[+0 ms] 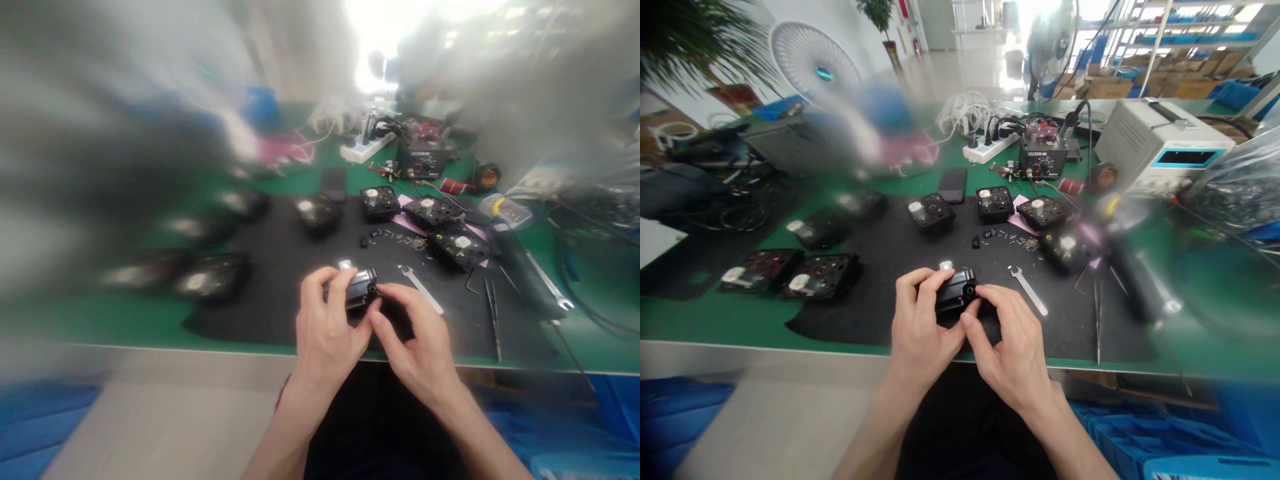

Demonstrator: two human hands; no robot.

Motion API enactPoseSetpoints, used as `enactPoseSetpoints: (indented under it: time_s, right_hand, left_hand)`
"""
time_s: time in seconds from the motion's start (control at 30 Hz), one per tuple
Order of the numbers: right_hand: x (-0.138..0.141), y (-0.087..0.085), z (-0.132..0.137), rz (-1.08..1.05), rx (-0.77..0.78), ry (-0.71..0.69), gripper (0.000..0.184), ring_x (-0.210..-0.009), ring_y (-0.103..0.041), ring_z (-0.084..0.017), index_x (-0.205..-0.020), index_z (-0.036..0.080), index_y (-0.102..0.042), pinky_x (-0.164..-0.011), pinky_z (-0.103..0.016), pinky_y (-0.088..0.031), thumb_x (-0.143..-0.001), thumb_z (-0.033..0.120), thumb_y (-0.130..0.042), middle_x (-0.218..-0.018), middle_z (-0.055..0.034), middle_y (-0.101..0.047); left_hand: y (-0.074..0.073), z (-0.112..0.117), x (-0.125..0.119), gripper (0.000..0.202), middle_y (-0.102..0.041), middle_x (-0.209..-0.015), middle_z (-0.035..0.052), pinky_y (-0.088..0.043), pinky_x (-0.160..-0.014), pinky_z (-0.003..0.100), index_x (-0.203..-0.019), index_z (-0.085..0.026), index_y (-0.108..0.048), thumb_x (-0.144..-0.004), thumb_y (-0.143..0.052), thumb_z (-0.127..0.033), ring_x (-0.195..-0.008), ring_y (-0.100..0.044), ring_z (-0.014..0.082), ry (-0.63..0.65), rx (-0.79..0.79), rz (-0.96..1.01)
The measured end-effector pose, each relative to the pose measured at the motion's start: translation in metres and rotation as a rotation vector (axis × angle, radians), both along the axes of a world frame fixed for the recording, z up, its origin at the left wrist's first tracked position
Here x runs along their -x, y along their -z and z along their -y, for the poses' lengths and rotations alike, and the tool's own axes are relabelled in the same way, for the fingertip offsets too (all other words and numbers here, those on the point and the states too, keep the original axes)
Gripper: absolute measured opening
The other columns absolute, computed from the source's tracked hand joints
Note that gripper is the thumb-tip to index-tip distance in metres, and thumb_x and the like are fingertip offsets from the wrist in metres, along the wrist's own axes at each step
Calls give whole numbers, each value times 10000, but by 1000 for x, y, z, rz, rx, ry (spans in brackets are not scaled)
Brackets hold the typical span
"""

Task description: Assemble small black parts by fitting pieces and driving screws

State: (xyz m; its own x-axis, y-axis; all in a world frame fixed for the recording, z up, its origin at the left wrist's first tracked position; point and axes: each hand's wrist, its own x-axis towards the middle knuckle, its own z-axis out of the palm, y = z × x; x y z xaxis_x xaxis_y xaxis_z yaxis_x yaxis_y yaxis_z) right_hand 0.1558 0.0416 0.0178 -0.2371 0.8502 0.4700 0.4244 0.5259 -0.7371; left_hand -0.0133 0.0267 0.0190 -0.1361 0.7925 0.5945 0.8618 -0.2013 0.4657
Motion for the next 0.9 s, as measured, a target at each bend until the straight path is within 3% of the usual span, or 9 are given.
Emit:
enactPoseSetpoints:
  time_s: [0.2,0.47,0.6,0.77,0.83,0.9]
  right_hand:
    - [-2,-2,-1,-60,82,7,275,-1160,-708,-176,-1298,282,-683,-1022,-337,-562,-1023,292,-694,-1265,-12,-748]
    - [-4,-3,0,-86,62,-49,302,-1166,-700,-200,-1306,252,-676,-1012,-372,-570,-1007,268,-709,-1269,-48,-741]
    - [-5,-12,5,-140,-7,-82,342,-1243,-673,-213,-1323,243,-655,-1081,-406,-551,-988,225,-715,-1325,-59,-724]
    - [1,-23,9,-70,-182,-86,408,-1333,-612,-237,-1343,202,-633,-1189,-482,-482,-948,151,-719,-1376,-92,-699]
    - [4,-25,9,-56,-195,-111,411,-1348,-604,-239,-1346,194,-628,-1206,-491,-478,-948,149,-719,-1380,-98,-700]
    - [7,-25,10,-55,-190,-166,424,-1373,-593,-247,-1359,195,-614,-1221,-509,-481,-951,146,-717,-1393,-98,-702]
  left_hand:
    - [2,-1,-2,465,-558,-1271,140,-595,-996,436,-1365,-212,-611,-970,-794,-374,-1170,-619,305,-5,-35,3]
    - [-5,0,-1,430,-550,-1258,122,-564,-1021,442,-1339,-227,-626,-956,-806,-299,-1184,-609,291,57,-33,94]
    - [-10,1,-8,379,-588,-1211,73,-567,-1022,396,-1229,-247,-654,-908,-853,-285,-1157,-638,253,17,-9,388]
    - [-2,0,-19,478,-649,-1154,46,-627,-856,285,-1226,-247,-598,-855,-894,-298,-1012,-707,198,73,51,905]
    - [3,3,-16,501,-645,-1157,51,-632,-862,282,-1241,-250,-579,-855,-894,-297,-1031,-710,200,73,51,945]
    - [7,9,-8,494,-621,-1226,78,-624,-977,338,-1239,-244,-572,-862,-887,-300,-1147,-695,231,57,33,893]
